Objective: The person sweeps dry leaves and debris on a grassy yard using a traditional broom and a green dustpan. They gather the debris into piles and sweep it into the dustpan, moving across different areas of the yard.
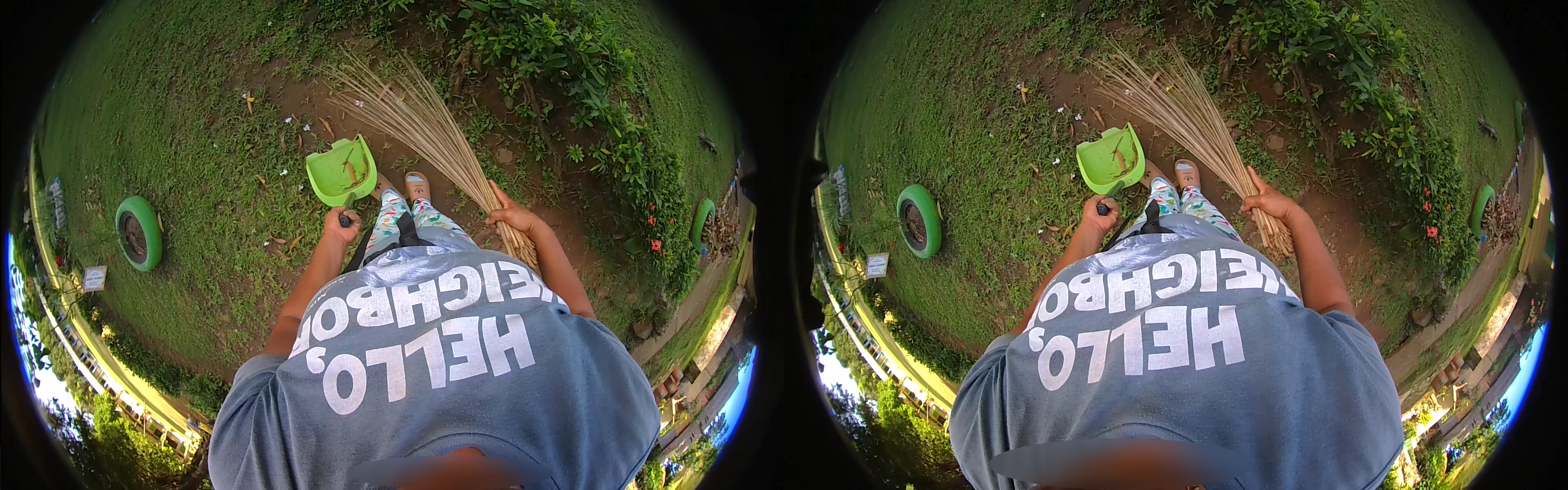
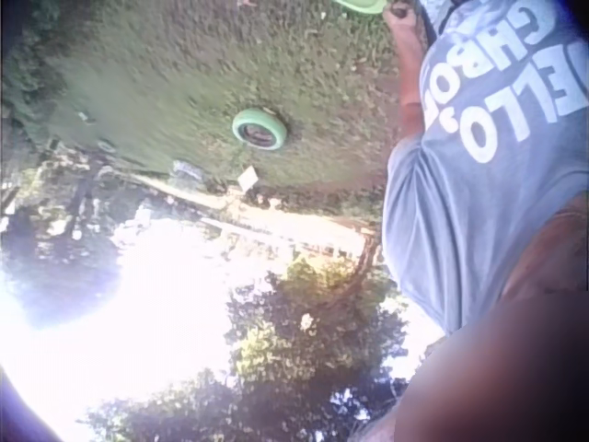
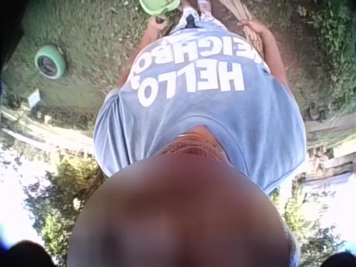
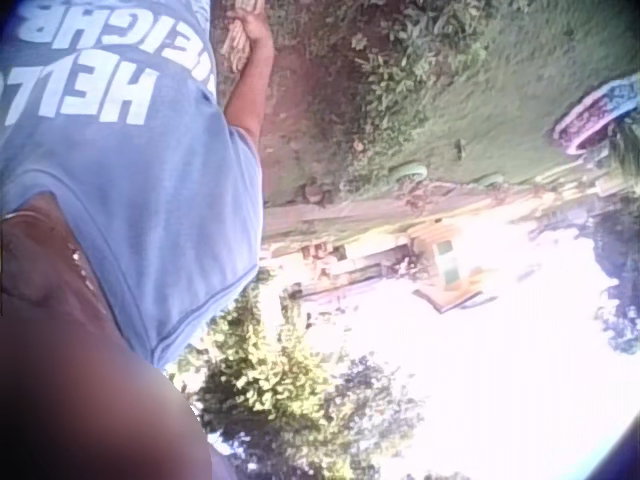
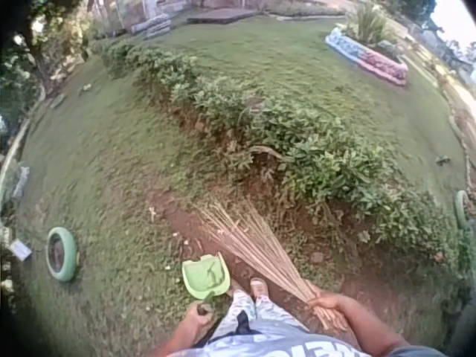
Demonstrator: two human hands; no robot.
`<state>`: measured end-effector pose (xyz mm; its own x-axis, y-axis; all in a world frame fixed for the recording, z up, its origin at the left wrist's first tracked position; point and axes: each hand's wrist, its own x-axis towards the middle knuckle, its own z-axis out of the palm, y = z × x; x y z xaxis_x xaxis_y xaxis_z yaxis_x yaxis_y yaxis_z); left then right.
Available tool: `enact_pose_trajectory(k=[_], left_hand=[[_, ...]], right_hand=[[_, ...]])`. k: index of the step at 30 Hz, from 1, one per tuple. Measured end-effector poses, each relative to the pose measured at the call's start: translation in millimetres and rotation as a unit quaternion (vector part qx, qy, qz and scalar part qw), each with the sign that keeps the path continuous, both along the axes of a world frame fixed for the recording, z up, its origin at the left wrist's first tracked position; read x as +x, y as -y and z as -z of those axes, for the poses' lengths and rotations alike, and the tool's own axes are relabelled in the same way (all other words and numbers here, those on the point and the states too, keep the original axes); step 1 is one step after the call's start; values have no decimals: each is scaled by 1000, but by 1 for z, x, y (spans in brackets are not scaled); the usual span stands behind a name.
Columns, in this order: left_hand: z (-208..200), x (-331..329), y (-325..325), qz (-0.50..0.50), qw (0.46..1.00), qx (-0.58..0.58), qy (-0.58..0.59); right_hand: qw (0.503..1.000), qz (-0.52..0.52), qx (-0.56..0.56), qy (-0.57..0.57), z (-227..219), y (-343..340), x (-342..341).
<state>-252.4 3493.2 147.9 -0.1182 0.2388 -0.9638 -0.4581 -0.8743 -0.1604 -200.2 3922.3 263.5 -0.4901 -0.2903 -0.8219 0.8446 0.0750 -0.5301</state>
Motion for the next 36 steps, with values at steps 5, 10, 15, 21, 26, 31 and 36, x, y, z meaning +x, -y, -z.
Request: enact_pose_trajectory(k=[5,10,15,21,26,31,36], left_hand=[[0,-9,-8,10,1000,11,2],[3,-10,-7,16,1000,9,-3],[3,-11,-5,43,999,-15,-16],[3,-8,2,-16,1000,-2,-7],[1,3,18,-39,999,0,-8],[-1,8,36,-49,999,-8,6],[3,7,55,-89,996,11,-8]], right_hand=[[982,174,22,68,0,-23,26],[977,176,2,124,62,8,-18],[960,175,-117,187,0,-12,3],[864,369,-186,288,-25,-15,22],[819,290,-333,366,55,86,-81],[859,242,-346,289,36,139,-135],[913,186,-277,235,-29,96,-104]])
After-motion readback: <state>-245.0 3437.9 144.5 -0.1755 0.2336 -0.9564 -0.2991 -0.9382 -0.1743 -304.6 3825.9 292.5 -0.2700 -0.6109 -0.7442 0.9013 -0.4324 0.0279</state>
